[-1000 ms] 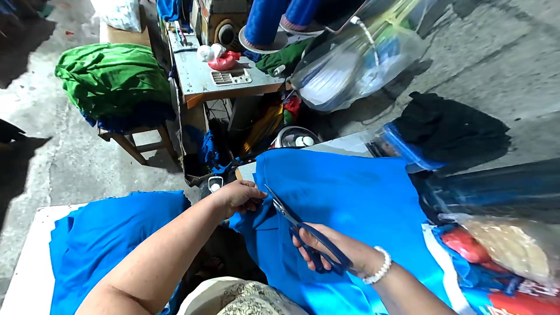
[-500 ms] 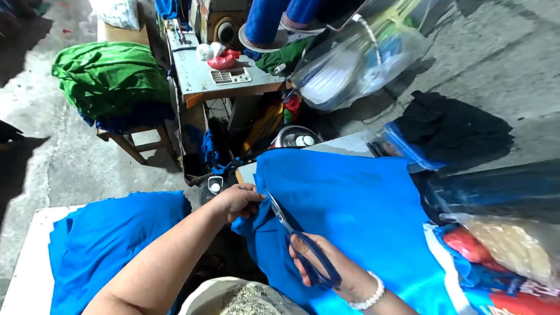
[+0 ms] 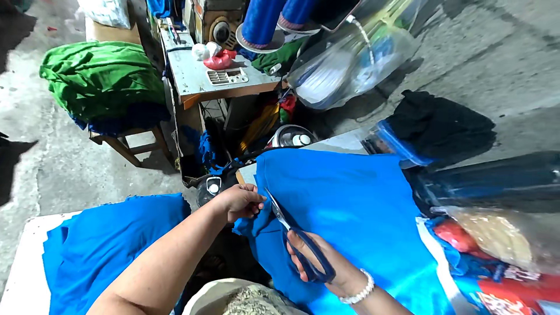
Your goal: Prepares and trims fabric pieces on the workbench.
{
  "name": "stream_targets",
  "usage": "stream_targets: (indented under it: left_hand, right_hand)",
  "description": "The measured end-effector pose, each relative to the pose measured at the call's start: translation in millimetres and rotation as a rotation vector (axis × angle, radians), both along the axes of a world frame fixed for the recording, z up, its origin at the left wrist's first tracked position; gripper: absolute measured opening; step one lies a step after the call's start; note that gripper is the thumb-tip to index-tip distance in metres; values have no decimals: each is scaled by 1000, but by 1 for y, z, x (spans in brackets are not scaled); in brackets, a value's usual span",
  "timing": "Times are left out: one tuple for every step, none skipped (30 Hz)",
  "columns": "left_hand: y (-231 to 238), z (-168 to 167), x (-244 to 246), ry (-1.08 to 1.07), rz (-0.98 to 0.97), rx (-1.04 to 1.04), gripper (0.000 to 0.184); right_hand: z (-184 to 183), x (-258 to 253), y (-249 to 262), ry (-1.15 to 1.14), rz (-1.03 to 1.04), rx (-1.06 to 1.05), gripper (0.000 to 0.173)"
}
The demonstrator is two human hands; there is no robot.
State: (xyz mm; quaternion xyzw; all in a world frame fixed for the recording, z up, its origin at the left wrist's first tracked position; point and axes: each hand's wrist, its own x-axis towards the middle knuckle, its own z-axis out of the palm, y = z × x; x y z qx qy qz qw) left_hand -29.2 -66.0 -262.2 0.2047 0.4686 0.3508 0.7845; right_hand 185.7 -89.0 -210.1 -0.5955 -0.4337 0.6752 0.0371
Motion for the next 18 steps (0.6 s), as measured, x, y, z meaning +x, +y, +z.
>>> stream_targets:
  left_hand:
    - [0, -1, 0, 3, -4, 6, 16]
    - [0, -1, 0, 5, -3, 6, 14]
    - [0, -1, -1, 3, 1, 4, 12]
    - [-1, 0, -3, 6, 7, 4, 9]
    - [-1, 0, -4, 15, 14, 6, 7]
    - [-1, 1, -6, 28, 8, 12, 6]
    - [-2, 2, -7, 45, -6, 21, 5]
    - [-2, 3, -8, 64, -22, 30, 5]
    - [-2, 4, -8, 80, -34, 35, 4]
    - [-2, 5, -8, 93, -36, 35, 4]
    - [-2, 5, -8, 102, -35, 31, 4]
    - [-1, 5, -9, 106, -36, 26, 4]
    - [-1, 5, -9, 103, -33, 19, 4]
    - [-1, 4, -10, 97, -34, 14, 4]
    - [-1, 4, -11, 93, -36, 10, 4]
    - [-2, 4, -11, 89, -39, 9, 4]
    - [-2, 3, -11, 86, -41, 11, 4]
    - [-2, 3, -10, 83, -44, 14, 4]
  right_hand:
    - [-1, -1, -3, 7, 3, 8, 27]
    - [-1, -2, -5, 17, 1, 5, 27]
    - [0, -3, -7, 30, 0, -10, 27]
    - [0, -5, -9, 38, 5, -31, 29]
    - [1, -6, -10, 39, 27, -61, 33]
    - [0, -7, -10, 42, 57, -94, 37]
    - [0, -9, -9, 52, 67, -126, 40]
    - [-1, -12, -9, 65, 53, -150, 43]
    - [-1, -15, -9, 81, 33, -170, 45]
    - [0, -18, -10, 93, 6, -182, 46]
    - [0, -22, -11, 103, -21, -192, 48]
    - [2, -26, -14, 111, -41, -196, 51]
    - [3, -29, -17, 122, -52, -197, 53]
    - [3, -31, -20, 138, -60, -196, 55]
    - [2, -32, -22, 154, -69, -190, 56]
    - [2, -34, -24, 161, -81, -180, 57]
    - [1, -35, -24, 161, -87, -168, 57]
    - [1, -36, -23, 152, -97, -159, 56]
